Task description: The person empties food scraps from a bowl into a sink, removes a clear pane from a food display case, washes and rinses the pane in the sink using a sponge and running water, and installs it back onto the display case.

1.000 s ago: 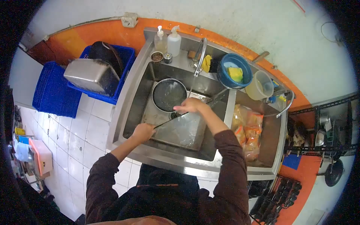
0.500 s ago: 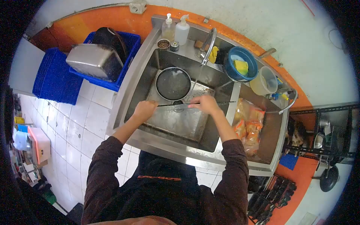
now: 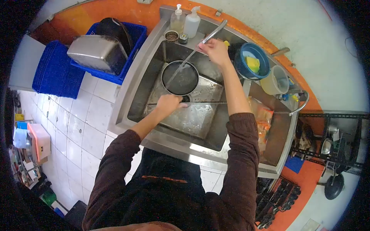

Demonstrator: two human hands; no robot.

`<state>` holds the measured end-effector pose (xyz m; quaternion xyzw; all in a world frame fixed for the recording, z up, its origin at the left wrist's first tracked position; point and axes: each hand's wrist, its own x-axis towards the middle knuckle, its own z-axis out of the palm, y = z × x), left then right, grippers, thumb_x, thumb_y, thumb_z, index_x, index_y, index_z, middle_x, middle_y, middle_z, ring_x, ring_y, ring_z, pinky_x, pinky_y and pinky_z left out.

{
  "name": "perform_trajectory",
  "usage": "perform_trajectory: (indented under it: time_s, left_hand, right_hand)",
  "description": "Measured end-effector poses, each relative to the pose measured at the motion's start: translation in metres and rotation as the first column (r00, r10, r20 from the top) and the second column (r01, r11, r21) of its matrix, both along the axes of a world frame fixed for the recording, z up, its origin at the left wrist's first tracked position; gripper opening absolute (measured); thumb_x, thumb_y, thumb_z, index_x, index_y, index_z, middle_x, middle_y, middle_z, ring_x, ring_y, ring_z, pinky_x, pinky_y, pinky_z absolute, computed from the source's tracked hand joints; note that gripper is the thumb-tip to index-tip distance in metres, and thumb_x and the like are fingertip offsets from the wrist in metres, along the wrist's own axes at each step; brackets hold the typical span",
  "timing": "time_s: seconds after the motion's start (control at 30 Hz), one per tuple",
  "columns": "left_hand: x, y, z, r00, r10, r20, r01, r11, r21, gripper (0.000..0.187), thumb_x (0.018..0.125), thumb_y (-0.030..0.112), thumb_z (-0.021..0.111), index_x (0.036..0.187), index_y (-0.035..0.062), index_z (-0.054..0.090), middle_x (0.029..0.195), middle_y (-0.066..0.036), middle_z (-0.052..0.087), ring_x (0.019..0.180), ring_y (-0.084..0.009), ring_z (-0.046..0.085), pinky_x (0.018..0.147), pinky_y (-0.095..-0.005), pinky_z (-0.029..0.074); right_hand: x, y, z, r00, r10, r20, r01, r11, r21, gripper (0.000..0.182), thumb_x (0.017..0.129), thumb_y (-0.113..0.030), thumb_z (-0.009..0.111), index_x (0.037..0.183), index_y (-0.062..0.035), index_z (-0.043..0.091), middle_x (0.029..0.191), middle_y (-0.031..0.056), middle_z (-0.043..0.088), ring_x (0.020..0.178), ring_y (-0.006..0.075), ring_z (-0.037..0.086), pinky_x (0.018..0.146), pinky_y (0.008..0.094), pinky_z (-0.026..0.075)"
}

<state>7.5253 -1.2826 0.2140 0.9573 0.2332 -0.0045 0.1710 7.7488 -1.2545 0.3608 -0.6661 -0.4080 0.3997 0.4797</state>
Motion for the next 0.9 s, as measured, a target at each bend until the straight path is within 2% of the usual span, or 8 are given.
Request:
perform_trajectory:
  time_s: [0.17, 0.33, 0.4, 0.47, 0.6, 0.73, 0.8, 0.9]
  left_hand:
    - [0.027, 0.020, 0.025, 0.989, 0.134, 0.058, -0.131, 0.990, -0.045, 0.050, 0.080, 0.053, 0.039, 0.074, 0.0092, 0.062, 0.065, -0.013, 0.060, 0.064, -0.0286, 0.061, 0.056, -0.0376, 0.048]
    - [0.031, 0.037, 0.025, 0.970, 0.239, 0.031, -0.235, 0.967, -0.102, 0.050, 0.086, 0.044, 0.033, 0.072, 0.0070, 0.063, 0.068, -0.016, 0.060, 0.066, -0.0308, 0.060, 0.060, -0.0399, 0.048]
    - [0.038, 0.036, 0.022, 0.932, 0.362, 0.017, -0.357, 0.926, -0.123, 0.046, 0.086, 0.039, 0.034, 0.074, 0.0044, 0.063, 0.072, -0.017, 0.061, 0.069, -0.0314, 0.061, 0.064, -0.0401, 0.048]
    - [0.042, 0.040, 0.026, 0.912, 0.410, -0.027, -0.409, 0.899, -0.159, 0.045, 0.084, 0.039, 0.036, 0.077, 0.0038, 0.064, 0.076, -0.018, 0.062, 0.073, -0.0314, 0.060, 0.067, -0.0402, 0.048]
    - [0.031, 0.056, 0.033, 0.845, 0.507, -0.170, -0.534, 0.810, -0.243, 0.049, 0.080, 0.044, 0.039, 0.085, 0.0021, 0.063, 0.089, -0.020, 0.061, 0.085, -0.0307, 0.059, 0.075, -0.0401, 0.046]
    - [0.025, 0.069, 0.028, 0.817, 0.512, -0.265, -0.569, 0.791, -0.225, 0.053, 0.080, 0.047, 0.037, 0.089, 0.0017, 0.063, 0.092, -0.021, 0.060, 0.088, -0.0312, 0.058, 0.076, -0.0396, 0.045]
    - [0.030, 0.068, 0.027, 0.845, 0.512, -0.155, -0.533, 0.829, -0.168, 0.058, 0.081, 0.051, 0.034, 0.087, 0.0018, 0.064, 0.088, -0.020, 0.061, 0.086, -0.0318, 0.059, 0.074, -0.0399, 0.046]
    - [0.028, 0.072, 0.035, 0.867, 0.463, -0.186, -0.486, 0.867, -0.108, 0.064, 0.081, 0.057, 0.031, 0.081, 0.0024, 0.065, 0.082, -0.019, 0.062, 0.082, -0.0319, 0.060, 0.071, -0.0406, 0.046]
  right_hand:
    - [0.000, 0.001, -0.010, 0.994, -0.070, -0.084, 0.072, 0.997, 0.029, 0.023, 0.081, -0.013, 0.058, 0.096, 0.0034, 0.053, 0.088, 0.0120, 0.061, 0.082, 0.0157, 0.060, 0.074, 0.0245, 0.047]
    - [0.013, -0.007, -0.017, 0.998, -0.031, 0.054, 0.032, 0.999, -0.031, 0.021, 0.079, -0.013, 0.060, 0.092, 0.0034, 0.055, 0.086, 0.0107, 0.061, 0.079, 0.0150, 0.060, 0.073, 0.0236, 0.049]
    - [0.003, 0.004, -0.017, 0.995, -0.034, 0.092, 0.036, 0.999, -0.013, 0.021, 0.078, -0.012, 0.061, 0.091, 0.0046, 0.056, 0.084, 0.0113, 0.061, 0.077, 0.0164, 0.061, 0.073, 0.0243, 0.049]
    - [-0.006, 0.016, -0.020, 0.998, -0.062, 0.019, 0.060, 0.995, 0.077, 0.022, 0.079, -0.011, 0.060, 0.091, 0.0064, 0.055, 0.082, 0.0128, 0.061, 0.075, 0.0177, 0.061, 0.072, 0.0248, 0.050]
    - [-0.004, 0.007, -0.013, 0.992, -0.089, -0.095, 0.091, 0.996, 0.016, 0.023, 0.079, -0.011, 0.059, 0.092, 0.0074, 0.055, 0.087, 0.0148, 0.060, 0.079, 0.0189, 0.060, 0.074, 0.0261, 0.050]
    - [0.002, 0.009, -0.021, 0.988, -0.075, -0.137, 0.085, 0.994, 0.064, 0.025, 0.075, -0.011, 0.064, 0.089, 0.0081, 0.055, 0.086, 0.0141, 0.061, 0.076, 0.0189, 0.061, 0.069, 0.0266, 0.052]
    - [-0.006, 0.024, -0.023, 0.981, -0.067, -0.180, 0.085, 0.992, 0.094, 0.024, 0.076, -0.010, 0.063, 0.090, 0.0086, 0.055, 0.085, 0.0145, 0.061, 0.076, 0.0188, 0.061, 0.070, 0.0263, 0.051]
    - [-0.007, 0.029, -0.025, 0.981, -0.063, -0.181, 0.083, 0.991, 0.104, 0.021, 0.076, -0.008, 0.062, 0.088, 0.0078, 0.056, 0.083, 0.0129, 0.062, 0.075, 0.0176, 0.061, 0.067, 0.0258, 0.051]
